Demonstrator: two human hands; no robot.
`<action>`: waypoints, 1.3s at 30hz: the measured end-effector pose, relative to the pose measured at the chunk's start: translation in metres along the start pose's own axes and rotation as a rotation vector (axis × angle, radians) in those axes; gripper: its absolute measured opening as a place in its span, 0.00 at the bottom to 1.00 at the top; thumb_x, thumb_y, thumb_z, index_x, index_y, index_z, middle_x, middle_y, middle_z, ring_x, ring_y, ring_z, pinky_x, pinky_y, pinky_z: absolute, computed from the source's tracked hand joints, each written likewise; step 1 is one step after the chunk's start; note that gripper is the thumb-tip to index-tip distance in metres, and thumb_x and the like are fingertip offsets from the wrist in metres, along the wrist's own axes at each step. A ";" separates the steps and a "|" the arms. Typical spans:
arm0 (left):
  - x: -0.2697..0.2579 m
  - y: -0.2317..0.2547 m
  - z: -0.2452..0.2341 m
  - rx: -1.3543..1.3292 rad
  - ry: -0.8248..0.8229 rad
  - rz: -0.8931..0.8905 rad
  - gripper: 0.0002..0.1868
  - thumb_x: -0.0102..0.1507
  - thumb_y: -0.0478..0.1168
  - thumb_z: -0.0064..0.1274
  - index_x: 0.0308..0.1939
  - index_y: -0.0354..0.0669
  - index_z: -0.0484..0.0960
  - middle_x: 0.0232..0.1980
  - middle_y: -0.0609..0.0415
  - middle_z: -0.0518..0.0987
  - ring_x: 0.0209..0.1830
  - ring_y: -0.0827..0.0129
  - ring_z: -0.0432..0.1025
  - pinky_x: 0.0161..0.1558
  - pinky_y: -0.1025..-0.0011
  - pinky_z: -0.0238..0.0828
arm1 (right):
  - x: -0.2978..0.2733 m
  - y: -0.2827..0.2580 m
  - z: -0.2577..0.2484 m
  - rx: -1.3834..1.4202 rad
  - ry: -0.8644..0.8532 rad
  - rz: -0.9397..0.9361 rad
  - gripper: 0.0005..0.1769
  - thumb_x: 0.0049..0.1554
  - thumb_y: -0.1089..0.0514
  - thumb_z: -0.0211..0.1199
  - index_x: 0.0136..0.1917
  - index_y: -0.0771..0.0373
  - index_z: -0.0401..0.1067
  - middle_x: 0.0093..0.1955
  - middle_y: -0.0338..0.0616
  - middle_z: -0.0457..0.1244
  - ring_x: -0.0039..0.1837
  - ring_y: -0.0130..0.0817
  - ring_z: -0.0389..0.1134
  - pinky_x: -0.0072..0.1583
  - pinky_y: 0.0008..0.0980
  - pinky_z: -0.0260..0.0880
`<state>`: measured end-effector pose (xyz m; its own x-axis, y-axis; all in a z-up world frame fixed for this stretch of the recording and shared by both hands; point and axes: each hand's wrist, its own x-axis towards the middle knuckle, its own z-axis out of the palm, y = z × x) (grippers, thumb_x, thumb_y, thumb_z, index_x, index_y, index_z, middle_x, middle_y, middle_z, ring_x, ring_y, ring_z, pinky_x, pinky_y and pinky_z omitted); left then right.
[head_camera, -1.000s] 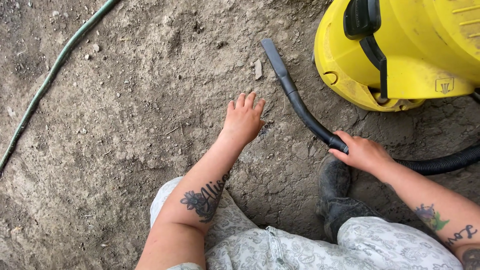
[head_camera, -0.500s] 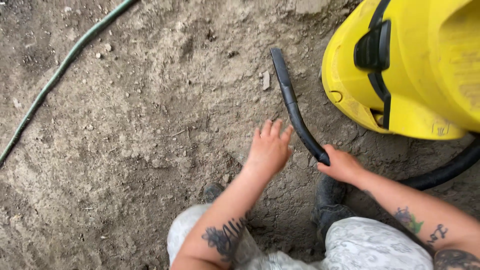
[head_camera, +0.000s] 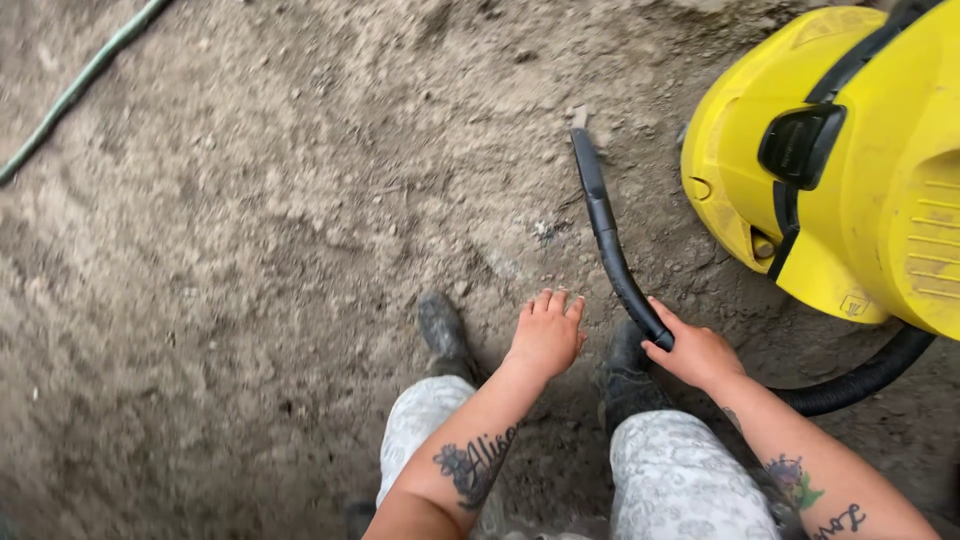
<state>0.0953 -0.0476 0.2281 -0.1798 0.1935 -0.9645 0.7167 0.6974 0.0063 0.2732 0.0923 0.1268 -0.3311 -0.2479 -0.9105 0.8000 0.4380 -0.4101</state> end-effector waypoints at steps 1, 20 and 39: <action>-0.005 -0.002 0.012 -0.020 0.005 -0.024 0.36 0.67 0.53 0.52 0.76 0.48 0.62 0.77 0.43 0.61 0.79 0.48 0.52 0.73 0.47 0.50 | -0.009 -0.006 -0.001 -0.024 -0.010 -0.017 0.51 0.55 0.35 0.60 0.83 0.25 0.36 0.48 0.54 0.72 0.51 0.54 0.75 0.56 0.50 0.76; -0.093 0.046 0.053 -1.242 0.820 -0.756 0.52 0.64 0.36 0.54 0.83 0.62 0.37 0.61 0.29 0.72 0.56 0.40 0.73 0.57 0.52 0.70 | -0.160 -0.115 0.029 0.135 0.112 -0.583 0.49 0.45 0.47 0.71 0.76 0.45 0.55 0.53 0.54 0.68 0.55 0.55 0.71 0.55 0.49 0.73; -0.152 0.103 0.246 -0.954 0.803 -0.396 0.21 0.66 0.34 0.50 0.64 0.42 0.74 0.63 0.42 0.75 0.64 0.47 0.70 0.64 0.56 0.69 | -0.123 -0.056 0.135 -0.317 -0.019 -0.013 0.48 0.52 0.39 0.67 0.79 0.16 0.47 0.54 0.50 0.70 0.57 0.51 0.73 0.58 0.49 0.74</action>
<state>0.3622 -0.1744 0.3102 -0.8536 -0.0121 -0.5208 -0.1742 0.9488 0.2636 0.3366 -0.0189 0.2693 -0.3288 -0.2701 -0.9049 0.5985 0.6816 -0.4209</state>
